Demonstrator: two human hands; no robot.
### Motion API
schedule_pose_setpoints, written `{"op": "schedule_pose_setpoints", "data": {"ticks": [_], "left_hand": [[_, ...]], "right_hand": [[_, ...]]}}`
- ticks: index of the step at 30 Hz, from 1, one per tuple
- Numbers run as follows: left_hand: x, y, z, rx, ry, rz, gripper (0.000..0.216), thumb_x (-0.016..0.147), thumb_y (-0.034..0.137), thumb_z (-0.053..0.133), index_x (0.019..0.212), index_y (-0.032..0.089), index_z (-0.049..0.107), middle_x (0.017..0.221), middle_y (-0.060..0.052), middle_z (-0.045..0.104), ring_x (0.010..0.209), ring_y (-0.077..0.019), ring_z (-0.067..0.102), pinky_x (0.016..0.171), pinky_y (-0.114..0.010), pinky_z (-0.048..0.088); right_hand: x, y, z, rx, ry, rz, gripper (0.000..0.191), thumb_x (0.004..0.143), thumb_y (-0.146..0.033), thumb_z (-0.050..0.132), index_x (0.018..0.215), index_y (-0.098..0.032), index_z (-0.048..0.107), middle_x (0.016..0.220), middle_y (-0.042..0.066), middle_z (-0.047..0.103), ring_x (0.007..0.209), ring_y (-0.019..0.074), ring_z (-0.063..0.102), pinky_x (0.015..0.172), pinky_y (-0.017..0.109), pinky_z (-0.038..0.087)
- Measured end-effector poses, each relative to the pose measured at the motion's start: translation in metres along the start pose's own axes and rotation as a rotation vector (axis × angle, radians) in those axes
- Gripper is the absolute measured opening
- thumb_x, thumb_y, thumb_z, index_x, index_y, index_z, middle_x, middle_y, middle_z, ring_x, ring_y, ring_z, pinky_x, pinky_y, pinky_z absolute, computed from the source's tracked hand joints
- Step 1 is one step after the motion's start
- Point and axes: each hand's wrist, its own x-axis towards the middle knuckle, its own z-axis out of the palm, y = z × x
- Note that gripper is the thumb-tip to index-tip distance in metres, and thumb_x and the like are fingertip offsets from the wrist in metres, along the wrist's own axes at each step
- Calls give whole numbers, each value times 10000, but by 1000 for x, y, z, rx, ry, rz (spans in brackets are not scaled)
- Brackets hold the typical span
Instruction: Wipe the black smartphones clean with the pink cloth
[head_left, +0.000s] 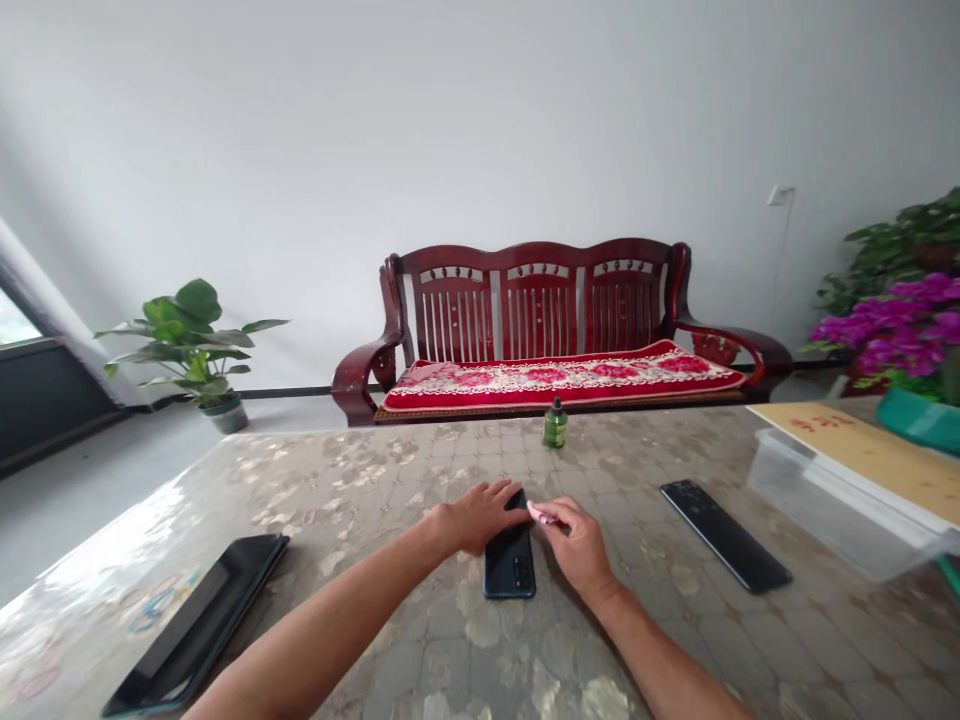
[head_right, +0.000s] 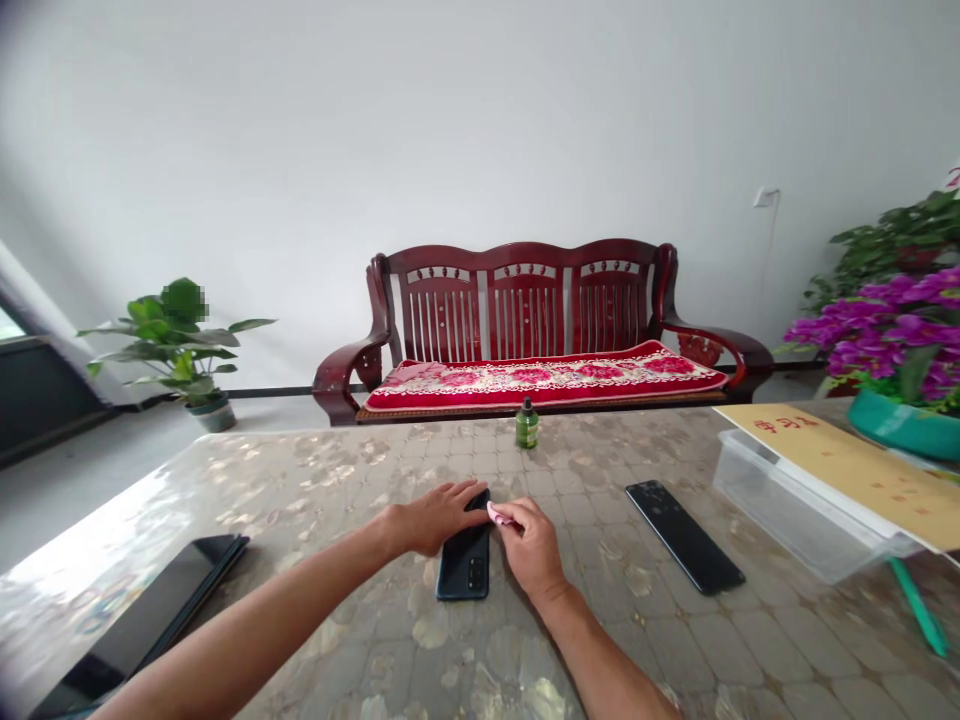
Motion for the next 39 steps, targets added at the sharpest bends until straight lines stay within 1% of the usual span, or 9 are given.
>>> {"op": "schedule_pose_setpoints", "data": {"ticks": [3,7,11,15,18,23,28,32,39], "left_hand": [[1,-3,-6,13,-20,-47,1066,595,124,823,1477,346,266,1570,-171,220,1410,-395,270,1063,-541,341],[-9,-10,-12,-18,-58,-176,935,613,277,833,1426,329,376,1521,-172,297,1373,-414,325,1040,-584,342],[-25,-15,-9,-123,-17,-303,863,567,386,854,1337,299,476,1362,-125,474,1271,-368,451,1003,-499,406],[-36,-1,0,-264,39,-532,650,650,483,800,1182,197,560,1179,-128,577,1092,-329,567,889,-421,478],[-43,16,8,-271,82,-608,537,723,477,745,1122,161,573,1166,-144,574,1086,-325,557,884,-411,471],[-62,30,24,-395,216,-564,613,670,390,766,1214,207,550,1207,-95,554,1128,-295,510,954,-370,435],[-72,32,35,-471,351,-517,567,710,319,727,1237,219,541,1216,-77,541,1148,-272,473,998,-360,401],[-72,32,39,-488,396,-518,549,724,347,743,1221,226,545,1198,-69,538,1135,-272,470,989,-367,403],[-71,33,41,-458,404,-539,519,713,414,777,1152,220,578,1157,-71,556,1103,-282,491,950,-369,425]], "right_hand": [[0,3,0,12,13,25,193,870,-287,584,924,-215,754,805,37,675,739,157,628,681,253,498],[0,4,1,38,37,44,187,860,-291,591,906,-213,755,796,35,673,740,158,629,683,254,498],[0,4,2,47,59,59,184,856,-301,597,865,-202,752,776,35,666,716,153,622,669,247,494],[0,4,0,6,64,39,188,861,-283,579,854,-197,746,748,31,650,678,150,607,632,242,487],[-3,-1,-1,-66,15,-47,205,876,-212,536,913,-211,738,799,39,658,740,157,619,691,254,498],[-16,-22,1,-292,-228,-284,293,912,-95,457,964,-249,701,833,21,646,802,153,590,760,271,472],[-25,-43,8,-475,-370,-390,235,876,-35,514,871,-228,649,882,21,652,825,173,562,760,294,445],[-15,-44,16,-566,-409,-404,245,867,-17,514,874,-231,634,872,24,636,827,187,551,743,300,432],[10,-38,29,-639,-372,-379,263,838,8,532,819,-236,628,811,18,600,799,194,531,723,289,408]]}}
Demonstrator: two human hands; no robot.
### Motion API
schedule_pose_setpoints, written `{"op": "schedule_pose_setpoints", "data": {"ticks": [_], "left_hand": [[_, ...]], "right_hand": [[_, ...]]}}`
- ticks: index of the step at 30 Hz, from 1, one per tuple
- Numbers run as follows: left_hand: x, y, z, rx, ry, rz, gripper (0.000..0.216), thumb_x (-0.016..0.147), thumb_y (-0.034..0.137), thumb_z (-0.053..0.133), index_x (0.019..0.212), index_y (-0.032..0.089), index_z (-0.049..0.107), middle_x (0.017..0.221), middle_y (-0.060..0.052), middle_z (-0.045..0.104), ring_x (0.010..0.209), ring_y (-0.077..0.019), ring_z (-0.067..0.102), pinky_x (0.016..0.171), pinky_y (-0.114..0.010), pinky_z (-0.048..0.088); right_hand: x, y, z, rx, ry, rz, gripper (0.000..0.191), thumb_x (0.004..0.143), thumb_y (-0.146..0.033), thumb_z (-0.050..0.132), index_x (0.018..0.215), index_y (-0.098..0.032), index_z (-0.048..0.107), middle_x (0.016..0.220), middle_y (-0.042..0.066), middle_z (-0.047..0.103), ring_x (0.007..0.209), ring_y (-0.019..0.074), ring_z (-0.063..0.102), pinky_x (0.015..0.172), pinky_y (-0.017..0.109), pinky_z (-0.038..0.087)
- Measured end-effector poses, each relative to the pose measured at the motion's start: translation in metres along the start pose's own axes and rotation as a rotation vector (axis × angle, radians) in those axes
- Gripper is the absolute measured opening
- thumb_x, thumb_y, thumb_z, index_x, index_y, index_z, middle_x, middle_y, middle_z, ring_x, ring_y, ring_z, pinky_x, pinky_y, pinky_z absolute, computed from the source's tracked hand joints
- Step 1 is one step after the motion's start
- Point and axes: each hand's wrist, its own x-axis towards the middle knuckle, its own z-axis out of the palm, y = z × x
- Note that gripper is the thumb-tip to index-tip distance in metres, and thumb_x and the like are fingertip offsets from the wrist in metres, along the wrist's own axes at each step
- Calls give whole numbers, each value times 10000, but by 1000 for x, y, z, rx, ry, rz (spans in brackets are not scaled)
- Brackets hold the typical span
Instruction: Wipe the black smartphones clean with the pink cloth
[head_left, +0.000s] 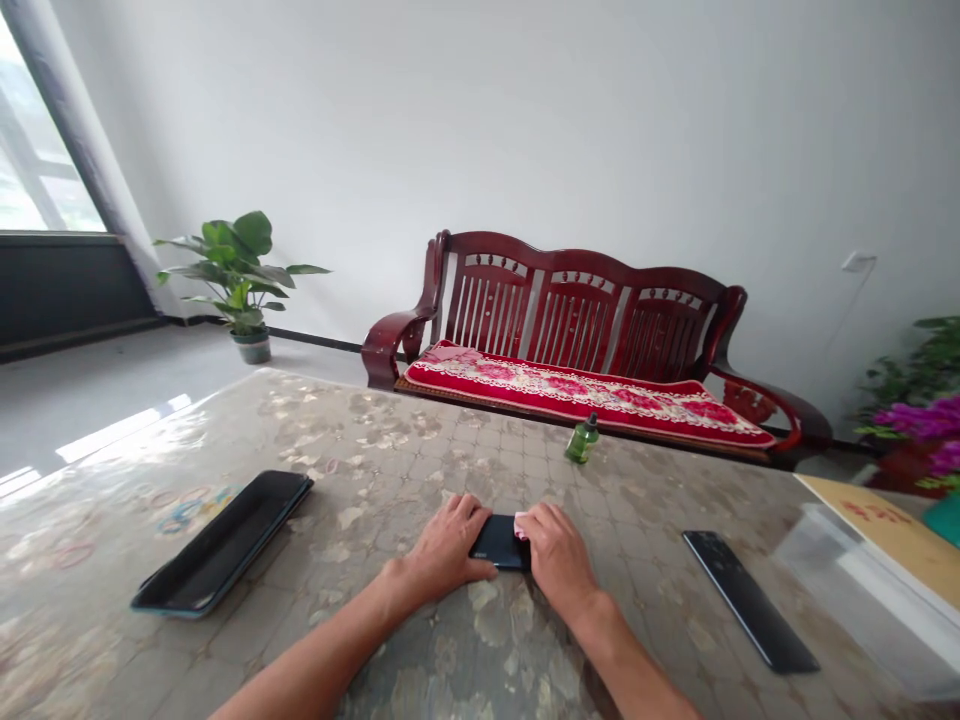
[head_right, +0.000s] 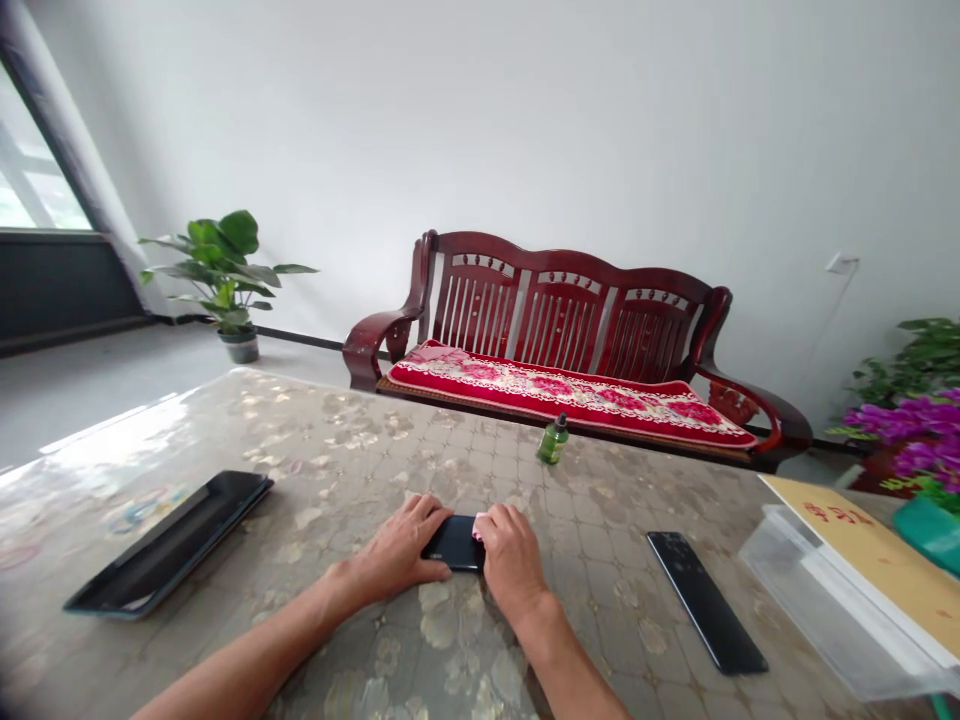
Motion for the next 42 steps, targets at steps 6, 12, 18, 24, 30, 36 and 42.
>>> {"op": "schedule_pose_setpoints", "data": {"ticks": [6,12,18,24,30,36,42], "left_hand": [[-1,1,0,13,14,-15,535,704,449,790,1144,228,582,1141,-72,558,1091,-288,502,931,-371,440],[2,2,-2,43,2,5,524,696,458,800,1112,210,600,1127,-79,566,1067,-289,510,915,-373,445],[2,5,-4,42,-30,-19,520,698,448,807,1108,201,603,1129,-85,562,1070,-293,510,904,-375,453],[2,6,-6,53,-36,-8,603,703,468,807,1192,192,585,1156,-96,563,1083,-305,505,931,-400,446],[2,4,-5,50,-33,-13,591,704,470,805,1196,223,589,1164,-86,570,1087,-294,516,941,-383,442],[2,6,-5,55,-29,-14,599,707,469,806,1204,215,589,1166,-92,576,1093,-297,519,936,-389,448],[2,6,-6,56,-24,-17,571,709,461,805,1187,231,596,1166,-83,577,1094,-293,520,941,-390,445]], "right_hand": [[-34,-4,-15,43,-104,-48,287,884,-10,465,937,-240,629,885,30,605,838,195,548,762,305,439],[-28,8,-16,35,-106,-22,299,886,-19,460,971,-245,636,926,37,637,860,202,559,778,327,462],[-23,10,-16,36,-92,1,302,880,-17,448,926,-242,644,876,34,632,839,193,572,765,316,467],[-45,12,-27,44,-84,-29,318,878,-13,459,995,-247,640,922,28,630,876,183,582,794,300,469],[-26,27,-24,-30,-79,54,258,903,-38,464,969,-218,636,882,34,639,832,191,590,785,312,460],[-47,19,-31,3,-100,-2,323,893,-9,409,971,-230,632,889,31,617,854,185,574,782,294,443],[-43,32,-28,1,-92,31,292,901,-41,429,964,-224,646,887,33,623,855,181,577,789,286,438]]}}
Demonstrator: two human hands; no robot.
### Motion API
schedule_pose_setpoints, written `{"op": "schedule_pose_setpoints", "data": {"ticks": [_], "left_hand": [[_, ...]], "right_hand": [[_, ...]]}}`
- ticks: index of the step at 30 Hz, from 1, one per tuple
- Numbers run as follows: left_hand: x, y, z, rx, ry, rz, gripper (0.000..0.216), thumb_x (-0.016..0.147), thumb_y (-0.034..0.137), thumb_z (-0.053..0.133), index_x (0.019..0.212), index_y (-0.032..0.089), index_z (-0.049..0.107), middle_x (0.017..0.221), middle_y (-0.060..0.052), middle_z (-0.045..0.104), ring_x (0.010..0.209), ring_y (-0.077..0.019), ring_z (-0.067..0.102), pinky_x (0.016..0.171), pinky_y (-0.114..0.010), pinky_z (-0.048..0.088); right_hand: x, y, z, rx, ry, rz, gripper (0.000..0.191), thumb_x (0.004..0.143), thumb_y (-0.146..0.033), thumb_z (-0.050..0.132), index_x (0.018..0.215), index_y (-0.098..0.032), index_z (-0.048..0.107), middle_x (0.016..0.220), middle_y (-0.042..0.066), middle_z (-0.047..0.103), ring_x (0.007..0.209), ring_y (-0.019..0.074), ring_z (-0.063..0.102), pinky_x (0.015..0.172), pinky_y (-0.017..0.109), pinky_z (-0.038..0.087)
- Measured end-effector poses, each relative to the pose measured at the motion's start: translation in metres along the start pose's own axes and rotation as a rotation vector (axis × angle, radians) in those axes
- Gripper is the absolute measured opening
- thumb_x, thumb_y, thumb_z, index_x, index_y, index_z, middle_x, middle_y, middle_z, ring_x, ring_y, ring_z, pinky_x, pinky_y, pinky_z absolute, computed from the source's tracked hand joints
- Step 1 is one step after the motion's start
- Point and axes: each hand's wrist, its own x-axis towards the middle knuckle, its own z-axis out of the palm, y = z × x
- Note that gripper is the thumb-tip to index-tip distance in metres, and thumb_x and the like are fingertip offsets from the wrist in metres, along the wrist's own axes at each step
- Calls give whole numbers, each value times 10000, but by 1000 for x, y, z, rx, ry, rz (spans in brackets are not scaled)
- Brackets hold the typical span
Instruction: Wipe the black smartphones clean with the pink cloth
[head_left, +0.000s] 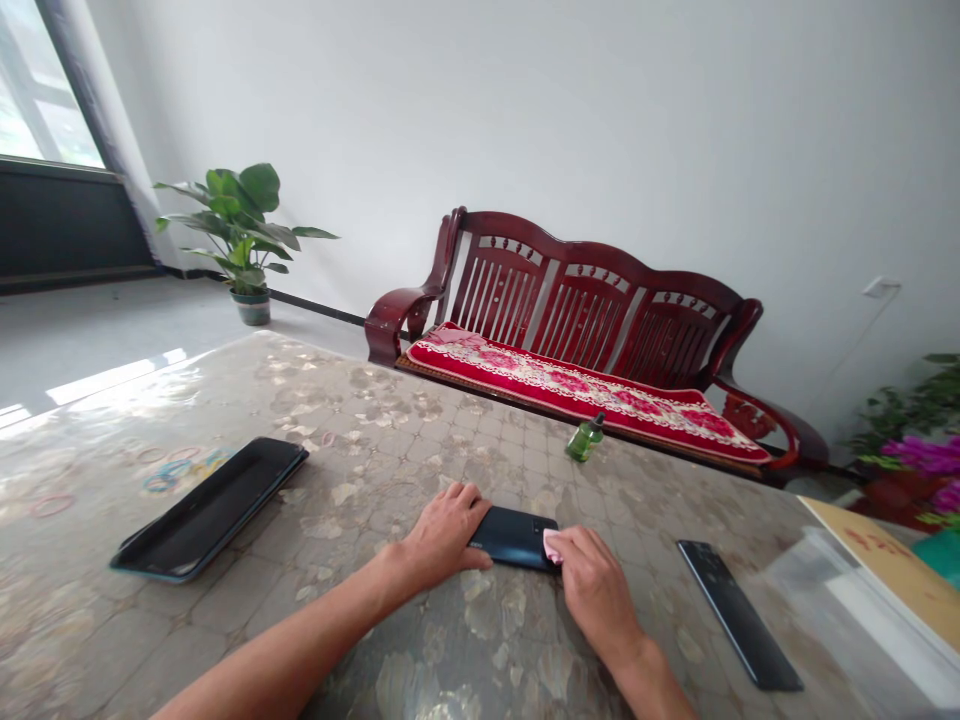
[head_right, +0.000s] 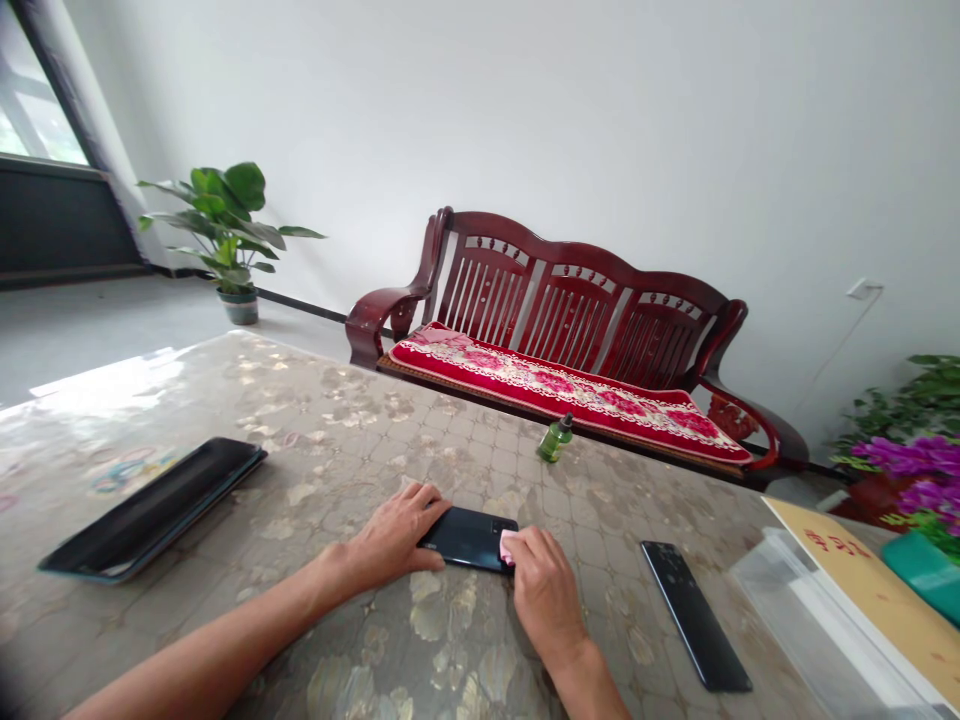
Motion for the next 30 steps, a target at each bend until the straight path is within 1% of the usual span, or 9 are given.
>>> {"op": "schedule_pose_setpoints", "data": {"ticks": [3,5,9,11,16,19,25,27,30], "left_hand": [[0,0,0,-1,7,-8,563,710,456,802,1184,234,596,1155,-81,578,1087,-293,522,937,-389,446],[0,1,0,-1,11,-15,560,711,451,801,1182,228,596,1155,-85,577,1087,-294,521,937,-390,448],[-1,3,-2,-3,6,-20,557,712,439,803,1181,219,598,1157,-89,578,1087,-292,522,947,-392,448],[-1,3,-2,-2,-1,-18,557,717,439,800,1184,214,598,1159,-92,578,1083,-292,523,945,-395,449],[-1,4,-2,-3,-1,-23,568,715,441,803,1194,219,593,1163,-87,577,1091,-293,519,944,-387,448],[-1,4,-3,-5,-7,-28,572,714,445,802,1194,217,591,1170,-90,574,1097,-294,515,950,-389,446],[-2,6,-2,3,6,-43,509,758,446,756,1177,222,575,1168,-85,568,1105,-289,507,953,-391,431],[-3,8,3,18,24,-69,496,765,446,742,1172,223,567,1165,-85,564,1100,-291,503,953,-397,426],[-3,11,13,51,85,-131,467,772,435,718,1153,213,562,1153,-96,561,1091,-303,496,950,-420,421]], "right_hand": [[14,2,2,-23,17,70,282,900,-45,429,920,-215,653,832,27,620,794,177,574,740,281,431],[16,-4,3,-30,20,78,284,896,-41,426,877,-213,650,810,25,611,771,175,566,724,281,424],[6,-20,2,6,-8,-12,295,896,-33,424,909,-222,650,849,27,608,823,176,561,762,277,423],[5,-22,1,9,-20,-27,292,896,-33,433,915,-226,651,866,26,615,840,174,564,775,274,422],[28,-9,4,-70,-1,93,281,899,-49,449,847,-232,656,807,20,627,771,167,575,733,273,419],[36,-12,9,-81,-2,121,286,896,-43,458,826,-231,663,796,24,624,764,169,576,726,273,424],[14,-37,12,0,-12,-27,304,882,-34,485,966,-254,678,872,25,622,838,180,568,761,278,448],[8,-36,11,31,15,-15,325,874,-25,478,990,-252,680,881,25,626,844,178,576,774,273,457],[8,-26,13,61,53,69,377,846,-1,446,996,-244,692,874,28,632,845,172,598,783,262,466]]}}
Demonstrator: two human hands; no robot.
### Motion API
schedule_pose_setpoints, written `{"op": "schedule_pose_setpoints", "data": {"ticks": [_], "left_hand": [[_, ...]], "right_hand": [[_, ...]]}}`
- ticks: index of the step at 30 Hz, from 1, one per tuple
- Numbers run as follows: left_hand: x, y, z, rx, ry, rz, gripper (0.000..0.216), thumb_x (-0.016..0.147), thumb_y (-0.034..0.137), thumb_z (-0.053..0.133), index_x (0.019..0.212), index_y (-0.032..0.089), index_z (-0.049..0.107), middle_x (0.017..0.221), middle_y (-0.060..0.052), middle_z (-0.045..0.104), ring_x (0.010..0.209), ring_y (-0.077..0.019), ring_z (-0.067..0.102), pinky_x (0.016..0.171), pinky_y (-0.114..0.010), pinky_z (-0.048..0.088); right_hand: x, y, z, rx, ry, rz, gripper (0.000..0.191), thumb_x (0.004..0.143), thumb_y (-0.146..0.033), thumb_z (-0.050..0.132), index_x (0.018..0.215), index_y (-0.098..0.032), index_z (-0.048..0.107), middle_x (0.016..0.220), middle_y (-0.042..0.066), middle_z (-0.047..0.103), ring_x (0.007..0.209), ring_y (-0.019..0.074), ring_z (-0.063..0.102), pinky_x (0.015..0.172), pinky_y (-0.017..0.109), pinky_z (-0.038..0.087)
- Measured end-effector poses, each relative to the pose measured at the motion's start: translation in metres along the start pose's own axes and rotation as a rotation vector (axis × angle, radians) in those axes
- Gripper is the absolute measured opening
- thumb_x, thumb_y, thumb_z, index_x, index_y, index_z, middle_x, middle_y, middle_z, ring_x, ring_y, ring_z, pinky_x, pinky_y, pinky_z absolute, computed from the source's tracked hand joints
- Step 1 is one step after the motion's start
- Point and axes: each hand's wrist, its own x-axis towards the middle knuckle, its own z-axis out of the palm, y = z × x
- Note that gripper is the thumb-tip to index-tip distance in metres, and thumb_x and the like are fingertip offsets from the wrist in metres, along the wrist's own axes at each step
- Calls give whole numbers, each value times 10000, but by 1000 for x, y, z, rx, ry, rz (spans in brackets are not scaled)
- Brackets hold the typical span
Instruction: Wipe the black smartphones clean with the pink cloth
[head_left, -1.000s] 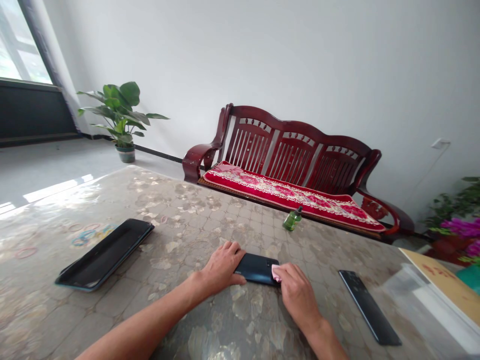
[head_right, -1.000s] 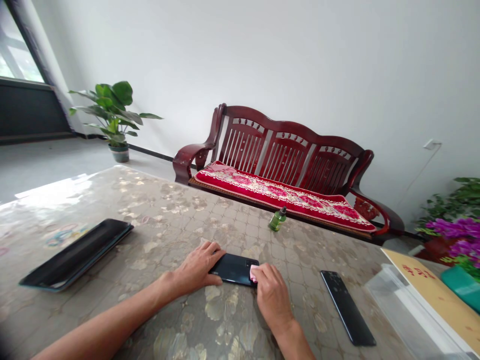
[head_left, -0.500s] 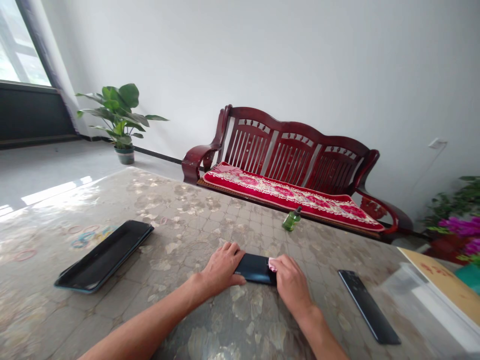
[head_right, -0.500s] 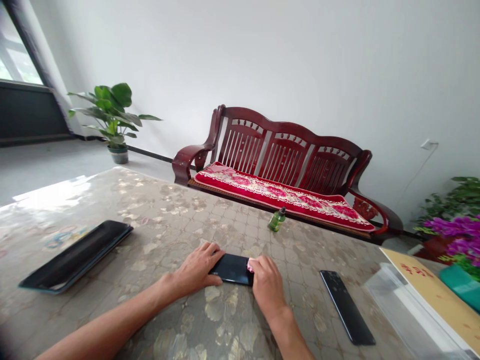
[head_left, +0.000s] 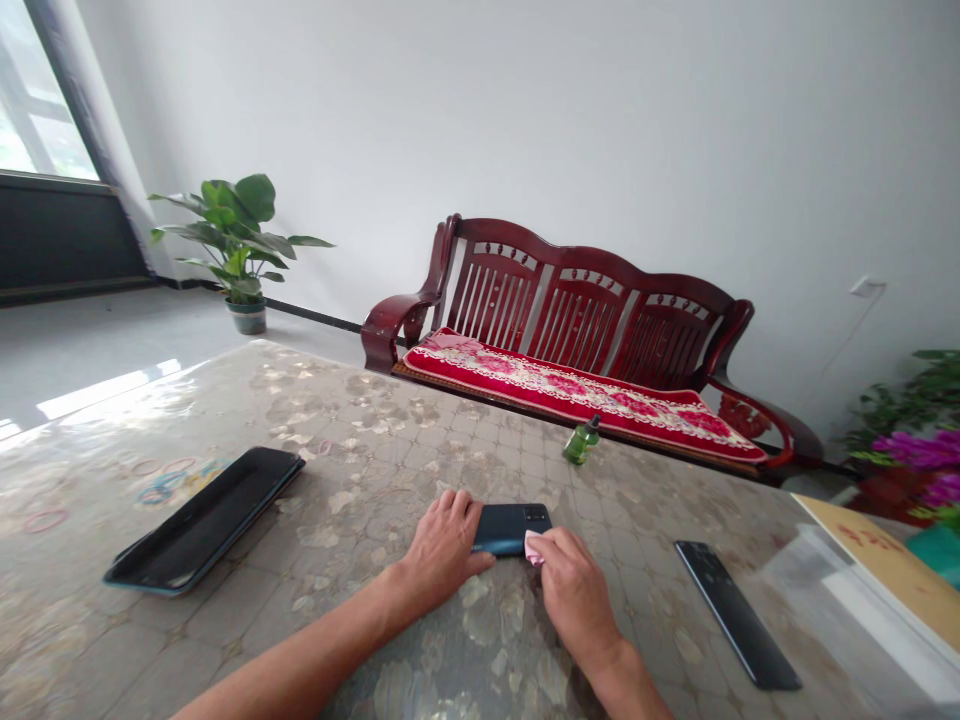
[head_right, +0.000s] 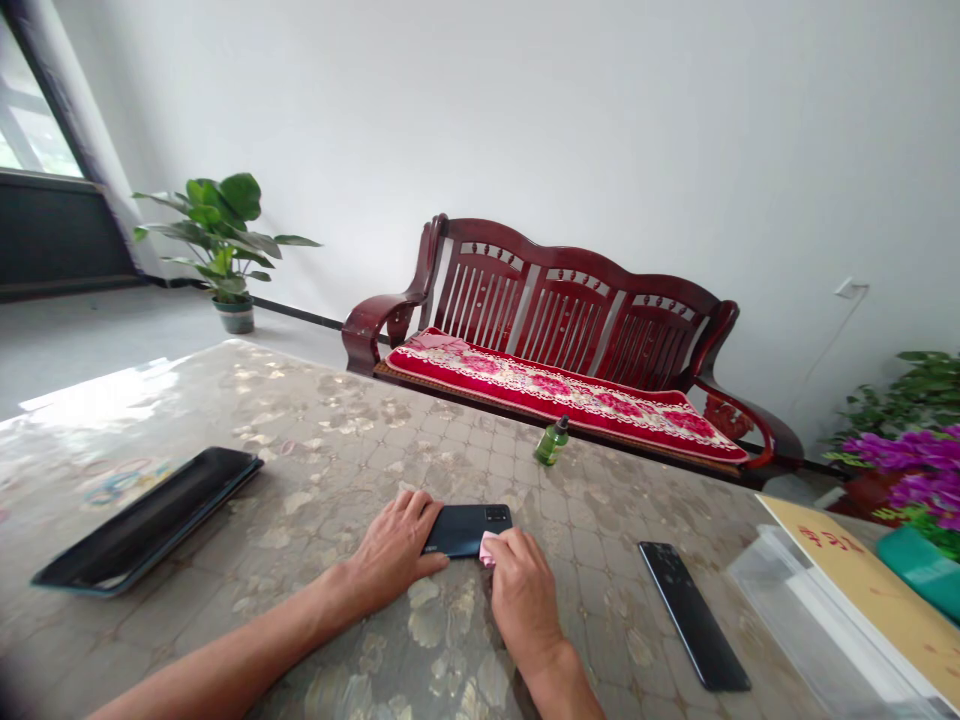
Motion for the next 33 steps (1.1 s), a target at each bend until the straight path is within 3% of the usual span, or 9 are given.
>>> {"op": "schedule_pose_setpoints", "data": {"ticks": [6,12,15,21,24,30,33], "left_hand": [[-7,12,11,8,64,-77,481,788,413,680,1197,198,546,1130,-121,565,1077,-332,494,928,-468,429],[-17,17,12,-129,23,14,579,774,451,684,1278,215,525,1276,-121,514,1151,-335,473,981,-467,425],[-17,10,13,-245,-29,114,508,769,370,691,1241,239,557,1318,-97,496,1169,-297,486,990,-405,441],[-14,0,9,-361,-29,358,416,757,269,695,1164,243,610,1258,-68,551,1142,-268,499,1019,-369,418],[-14,2,4,-402,-30,438,359,793,217,640,1151,236,622,1239,-64,570,1162,-249,497,1043,-345,397],[-13,3,3,-406,-55,439,439,797,182,602,1231,245,597,1307,-66,551,1240,-257,474,1085,-358,375],[-13,2,5,-393,-55,436,439,796,199,614,1231,256,598,1299,-65,560,1225,-266,491,1075,-374,386]], "right_hand": [[24,20,16,212,62,108,378,837,-61,415,969,-234,723,875,34,664,828,159,635,775,259,494],[57,30,23,279,27,184,341,808,-71,462,920,-232,740,890,33,687,852,165,653,787,266,499],[58,29,19,215,2,159,360,821,-47,444,930,-236,730,890,26,677,849,156,640,775,250,486],[33,15,11,-24,-17,-78,334,876,-32,436,951,-246,680,897,33,633,881,172,576,801,269,455],[35,14,13,-73,-19,-79,320,867,-18,448,946,-244,661,918,35,630,889,182,568,802,279,453],[66,26,22,-130,-10,0,319,867,-32,435,896,-241,674,867,37,627,854,184,565,769,272,436],[64,26,23,-121,-20,-5,331,866,-34,424,905,-243,677,857,32,619,850,175,561,765,260,429]]}}
